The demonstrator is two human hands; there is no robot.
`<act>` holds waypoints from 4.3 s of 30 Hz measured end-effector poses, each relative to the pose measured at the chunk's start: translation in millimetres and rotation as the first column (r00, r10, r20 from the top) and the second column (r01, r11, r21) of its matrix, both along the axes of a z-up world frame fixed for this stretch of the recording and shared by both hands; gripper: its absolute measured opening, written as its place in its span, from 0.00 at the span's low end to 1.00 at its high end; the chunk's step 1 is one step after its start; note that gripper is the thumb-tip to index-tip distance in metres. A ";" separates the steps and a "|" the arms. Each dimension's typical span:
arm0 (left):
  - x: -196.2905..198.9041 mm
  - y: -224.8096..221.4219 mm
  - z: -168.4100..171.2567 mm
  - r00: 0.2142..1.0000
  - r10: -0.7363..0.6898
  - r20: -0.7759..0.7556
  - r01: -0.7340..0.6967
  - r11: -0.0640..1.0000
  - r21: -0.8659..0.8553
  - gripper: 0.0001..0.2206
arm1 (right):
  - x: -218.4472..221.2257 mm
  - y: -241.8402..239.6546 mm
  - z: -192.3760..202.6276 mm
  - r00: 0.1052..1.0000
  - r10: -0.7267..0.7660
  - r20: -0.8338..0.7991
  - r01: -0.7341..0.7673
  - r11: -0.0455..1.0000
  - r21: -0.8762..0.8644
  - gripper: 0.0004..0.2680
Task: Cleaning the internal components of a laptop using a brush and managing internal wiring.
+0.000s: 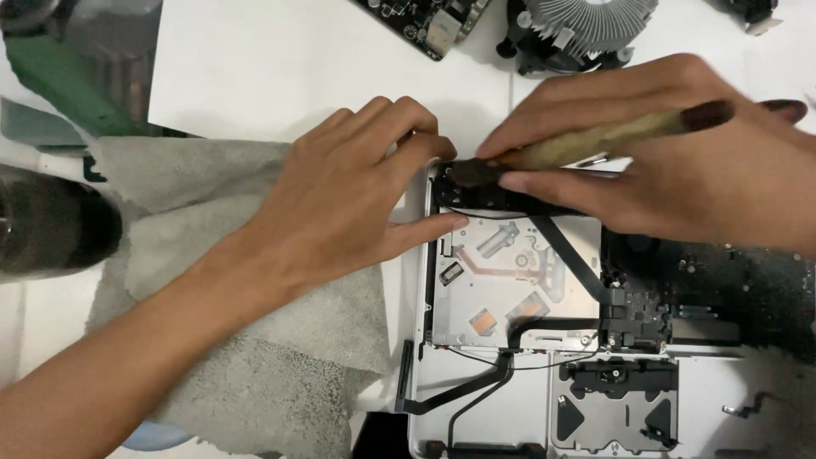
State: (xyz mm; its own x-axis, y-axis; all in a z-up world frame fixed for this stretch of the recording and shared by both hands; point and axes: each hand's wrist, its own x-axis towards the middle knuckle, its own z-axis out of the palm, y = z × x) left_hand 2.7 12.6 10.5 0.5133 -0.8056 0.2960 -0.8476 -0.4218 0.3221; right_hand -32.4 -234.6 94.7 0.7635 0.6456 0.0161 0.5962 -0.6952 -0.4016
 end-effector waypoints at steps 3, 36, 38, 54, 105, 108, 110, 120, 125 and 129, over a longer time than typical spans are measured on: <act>2.4 1.8 -5.2 1.000 0.017 0.015 -0.018 0.999 0.044 0.26 | 8.7 8.0 -13.4 0.983 0.162 0.082 -0.162 0.987 -0.002 0.12; 5.2 27.0 -16.8 0.963 -0.261 0.065 0.260 0.965 0.029 0.47 | -63.5 8.7 -52.6 0.995 -0.019 0.094 0.005 0.990 0.139 0.11; 6.8 28.0 -14.8 0.958 -0.284 0.039 0.284 0.959 0.019 0.46 | -64.7 38.6 -32.7 0.972 0.121 0.202 -0.137 0.988 0.067 0.07; 11.9 30.9 -11.3 0.932 -0.355 -0.072 0.358 0.934 0.023 0.49 | -81.8 48.4 -23.2 0.976 0.215 0.044 -0.219 0.967 0.129 0.07; -47.5 -24.6 -20.9 0.758 -0.600 0.256 0.627 0.778 -0.035 0.05 | -189.8 -60.7 -51.7 0.976 -0.086 0.200 0.155 0.921 -0.358 0.09; -46.8 -24.6 -21.7 0.755 -0.603 0.258 0.627 0.779 -0.016 0.04 | -184.9 -53.1 -48.7 0.974 -0.098 0.204 0.158 0.941 -0.300 0.10; -47.1 -25.5 -22.3 0.755 -0.601 0.262 0.626 0.780 -0.013 0.06 | -175.4 -45.9 -43.2 0.983 -0.065 0.173 0.110 0.958 -0.264 0.10; -47.2 -24.3 -26.0 0.761 -0.597 0.253 0.624 0.781 -0.035 0.06 | -171.2 -26.2 -53.4 0.989 -0.043 0.141 0.077 0.968 -0.240 0.05; -47.4 -24.2 -26.5 0.760 -0.599 0.252 0.625 0.780 -0.030 0.06 | -171.0 -22.2 -56.2 0.986 -0.057 0.158 0.089 0.975 -0.204 0.04; -47.0 -24.4 -25.9 0.758 -0.599 0.257 0.625 0.780 -0.024 0.06 | -171.7 -20.2 -56.1 0.982 -0.061 0.181 0.101 0.971 -0.217 0.04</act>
State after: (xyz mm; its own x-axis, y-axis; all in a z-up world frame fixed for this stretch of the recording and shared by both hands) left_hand -44.2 -11.8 -15.4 -0.1694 -0.8833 0.4371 -0.9662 0.2364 0.1031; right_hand -204.2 -254.8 38.6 0.8119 0.5837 0.0138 0.5805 -0.8044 -0.1268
